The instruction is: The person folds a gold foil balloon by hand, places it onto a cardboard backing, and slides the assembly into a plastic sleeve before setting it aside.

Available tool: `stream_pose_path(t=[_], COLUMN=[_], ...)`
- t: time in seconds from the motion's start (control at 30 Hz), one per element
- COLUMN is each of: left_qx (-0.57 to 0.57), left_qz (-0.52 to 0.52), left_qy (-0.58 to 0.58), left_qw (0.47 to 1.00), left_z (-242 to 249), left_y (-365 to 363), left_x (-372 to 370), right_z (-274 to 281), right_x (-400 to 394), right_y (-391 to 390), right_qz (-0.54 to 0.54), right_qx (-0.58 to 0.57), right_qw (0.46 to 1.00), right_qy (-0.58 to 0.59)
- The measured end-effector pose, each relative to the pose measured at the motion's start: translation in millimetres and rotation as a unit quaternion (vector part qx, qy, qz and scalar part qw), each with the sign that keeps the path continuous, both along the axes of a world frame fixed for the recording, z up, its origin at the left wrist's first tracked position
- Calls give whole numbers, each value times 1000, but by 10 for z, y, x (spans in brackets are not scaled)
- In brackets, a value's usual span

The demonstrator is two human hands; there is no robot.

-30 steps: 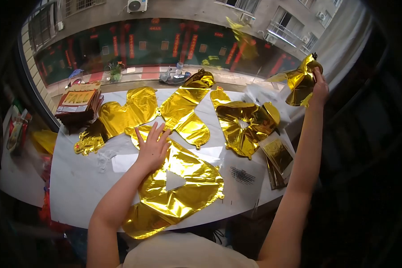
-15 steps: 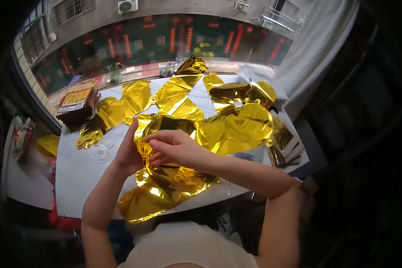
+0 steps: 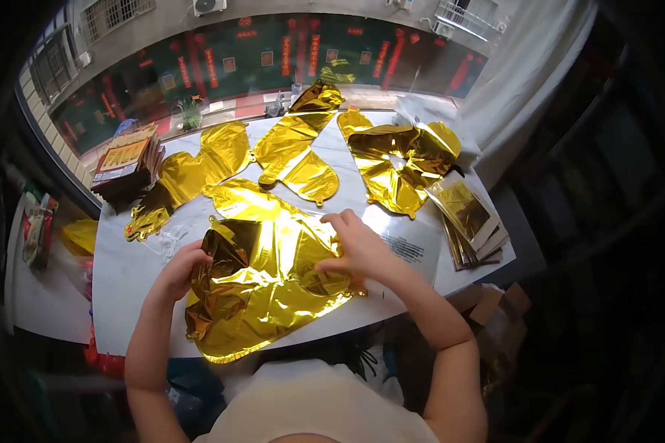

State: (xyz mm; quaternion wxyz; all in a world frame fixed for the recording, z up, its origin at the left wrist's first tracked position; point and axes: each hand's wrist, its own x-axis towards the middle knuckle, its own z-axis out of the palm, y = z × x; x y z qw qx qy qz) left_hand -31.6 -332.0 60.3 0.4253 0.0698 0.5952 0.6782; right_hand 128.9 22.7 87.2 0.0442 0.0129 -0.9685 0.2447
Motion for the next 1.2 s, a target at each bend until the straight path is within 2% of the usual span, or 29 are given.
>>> stream_pose_path(t=[0.03,0.2,0.27,0.3,0.33,0.37,0.4,0.43,0.47,0.53,0.6,0.67,0.73,0.8,0.83,0.9,0.93,1.0,1.03,1.07,1.13,1.2], left_qx=[-23,-104,-171,-172,-180,-188,-188,-176,-163,-170,-179,-212,-212,-212,-213,-212,-218,-225,-218,-211,-216,-222], left_qz=[3,-3,-1,-4,-31,-58,-60,-34,-7,5,16,25,19,12,10,4,25,44,51,60,63,65], left_qy=[23,110,292,291,236,181,180,205,230,227,226,273,277,281,288,295,302,308,308,308,321,333], left_qw=[999,989,941,941,954,963,964,962,959,959,958,938,937,936,934,932,928,923,925,926,920,914], left_z=[-1,-125,-210,-159,-62,-13,-36,-71,-106,-85,-117,-206,-231,-240,-226,-218,-220,-242,-266,-291,-344,-371], left_y=[0,-80,-150,-167,-199,-218,-241,-282,-309,-352,-400,-456,-489,-531,-560,-572,-585,-602,-606,-612,-614,-627], left_x=[-3,-34,-51,-50,-43,-50,-65,-71,-77,-76,-100,-139,-151,-154,-154,-151,-136,-134,-147,-152,-153,-148], right_z=[-55,-428,-512,-519,-508,-481,-468,-642,-682,-499,-356,-346,-409,-458,-467,-444,-419,-354,-330,-321,-323,-328], right_x=[72,208,209,221,229,224,230,218,258,310,383,419,468,552,608,744,798,892,922,929,937,919], right_y=[-65,-137,-61,-76,-65,-39,-11,40,131,179,131,155,177,132,90,-12,-84,-234,-266,-284,-312,-253], right_qz=[44,50,15,9,7,-45,-96,-141,-144,-202,-222,-269,-272,-209,-211,-220,-221,-236,-264,-265,-249,-220], right_qx=[-10,-37,-47,-30,-32,-113,-192,-346,-345,-445,-442,-506,-503,-437,-438,-319,-319,-170,-112,-113,21,46], right_qw=[999,996,998,995,995,992,976,928,928,872,869,815,815,874,873,922,921,956,958,958,964,966], right_qy=[12,60,38,94,92,36,-19,-13,-14,-32,-24,-87,-89,-33,-33,18,18,46,-3,-4,90,128])
